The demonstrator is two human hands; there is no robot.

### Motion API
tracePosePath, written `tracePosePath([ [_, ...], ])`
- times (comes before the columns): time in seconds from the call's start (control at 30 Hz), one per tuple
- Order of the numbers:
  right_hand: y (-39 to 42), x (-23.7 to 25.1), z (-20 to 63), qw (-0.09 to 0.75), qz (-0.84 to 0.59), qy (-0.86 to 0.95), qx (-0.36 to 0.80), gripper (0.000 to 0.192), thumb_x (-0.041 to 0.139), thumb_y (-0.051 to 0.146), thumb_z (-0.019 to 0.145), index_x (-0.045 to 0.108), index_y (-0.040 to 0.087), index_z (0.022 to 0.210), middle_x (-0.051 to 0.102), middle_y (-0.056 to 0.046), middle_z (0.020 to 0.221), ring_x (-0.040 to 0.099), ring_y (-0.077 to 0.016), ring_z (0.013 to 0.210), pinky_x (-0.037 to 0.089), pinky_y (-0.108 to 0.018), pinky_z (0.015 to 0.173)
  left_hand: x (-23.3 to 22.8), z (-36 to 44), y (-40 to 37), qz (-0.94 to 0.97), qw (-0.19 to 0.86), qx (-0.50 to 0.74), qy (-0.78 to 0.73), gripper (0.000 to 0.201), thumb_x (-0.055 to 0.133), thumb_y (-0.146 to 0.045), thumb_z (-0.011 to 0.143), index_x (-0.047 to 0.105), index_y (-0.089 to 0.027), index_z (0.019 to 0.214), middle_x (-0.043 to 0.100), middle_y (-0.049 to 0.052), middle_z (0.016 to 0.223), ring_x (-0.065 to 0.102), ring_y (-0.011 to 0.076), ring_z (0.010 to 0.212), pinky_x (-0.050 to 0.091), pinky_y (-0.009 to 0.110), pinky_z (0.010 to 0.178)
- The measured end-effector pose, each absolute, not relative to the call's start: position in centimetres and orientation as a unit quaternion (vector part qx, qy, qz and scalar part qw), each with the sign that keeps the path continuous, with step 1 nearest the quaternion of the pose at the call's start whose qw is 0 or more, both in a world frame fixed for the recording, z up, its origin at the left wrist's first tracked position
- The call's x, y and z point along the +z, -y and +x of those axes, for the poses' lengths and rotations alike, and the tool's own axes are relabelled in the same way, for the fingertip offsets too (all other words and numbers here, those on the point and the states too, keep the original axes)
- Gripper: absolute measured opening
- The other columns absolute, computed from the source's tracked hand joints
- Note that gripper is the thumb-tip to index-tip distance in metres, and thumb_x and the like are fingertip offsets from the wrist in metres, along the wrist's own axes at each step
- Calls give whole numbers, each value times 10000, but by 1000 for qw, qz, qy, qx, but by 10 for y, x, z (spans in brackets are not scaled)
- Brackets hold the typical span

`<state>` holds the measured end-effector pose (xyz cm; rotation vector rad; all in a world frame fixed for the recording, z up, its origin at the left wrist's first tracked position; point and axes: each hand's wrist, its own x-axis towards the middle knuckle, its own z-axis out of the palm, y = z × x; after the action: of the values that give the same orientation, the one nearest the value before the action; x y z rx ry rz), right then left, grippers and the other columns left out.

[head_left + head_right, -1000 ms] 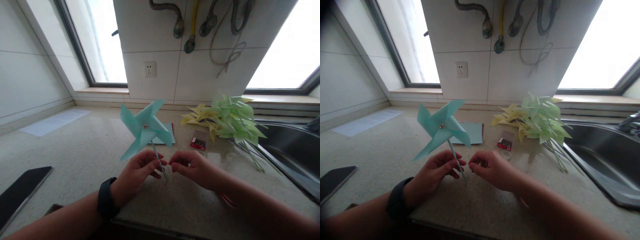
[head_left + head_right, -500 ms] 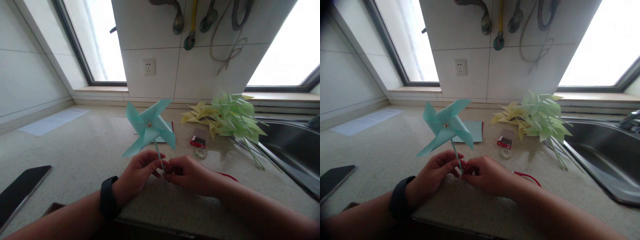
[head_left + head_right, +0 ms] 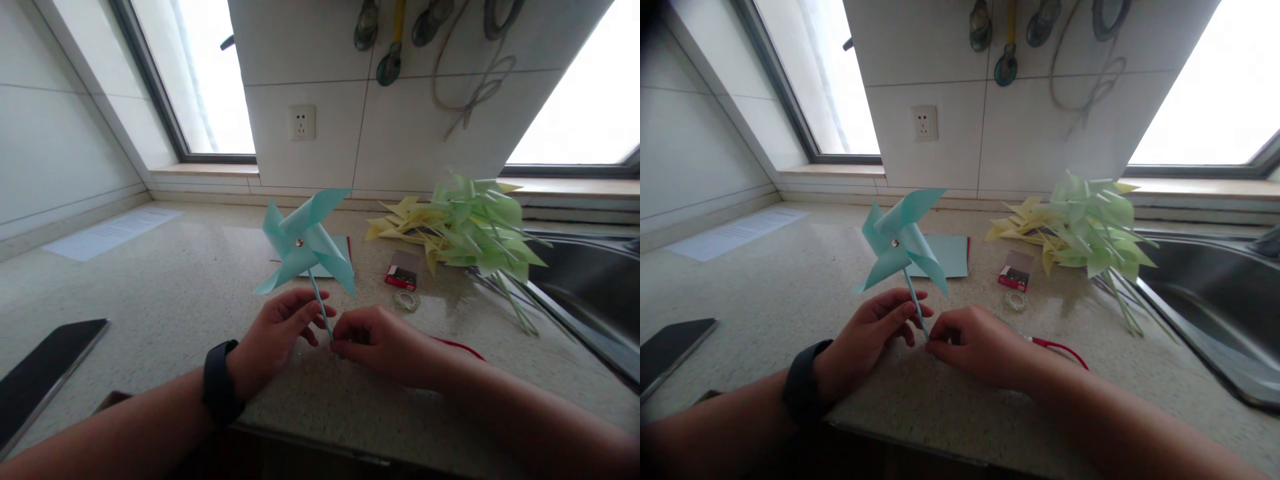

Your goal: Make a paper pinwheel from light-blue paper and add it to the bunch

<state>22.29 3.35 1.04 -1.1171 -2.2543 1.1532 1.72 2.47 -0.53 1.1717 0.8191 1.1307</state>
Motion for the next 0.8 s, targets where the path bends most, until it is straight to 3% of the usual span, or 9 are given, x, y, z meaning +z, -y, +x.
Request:
tracePosePath([
  [0.3, -33, 9, 224, 157, -393, 815, 396, 150, 654, 309, 884, 727, 187, 838, 618, 31, 652, 480, -99, 579, 358, -221, 533, -4, 14, -25, 482, 622, 508, -349, 221, 741, -364, 884, 672, -173, 969, 727, 51, 956, 618, 132, 764, 488, 217, 595],
  [0.5, -32, 13, 226, 130, -378, 831, 387, 155, 634, 313, 899, 724, 196, 848, 635, 28, 667, 492, -101, 574, 349, -225, 523, -5, 11, -24, 509, 628, 482, -337, 196, 707, -360, 921, 672, -167, 906, 673, 29, 909, 518, 98, 674, 416, 221, 602],
  [0.8, -29, 17, 226, 116, -364, 847, 371, 147, 628, 304, 893, 720, 194, 860, 635, 22, 685, 499, -100, 584, 365, -222, 537, -13, 7, -24, 535, 646, 451, -304, 179, 625, -367, 980, 676, -198, 944, 603, 14, 900, 492, 113, 712, 399, 244, 654],
])
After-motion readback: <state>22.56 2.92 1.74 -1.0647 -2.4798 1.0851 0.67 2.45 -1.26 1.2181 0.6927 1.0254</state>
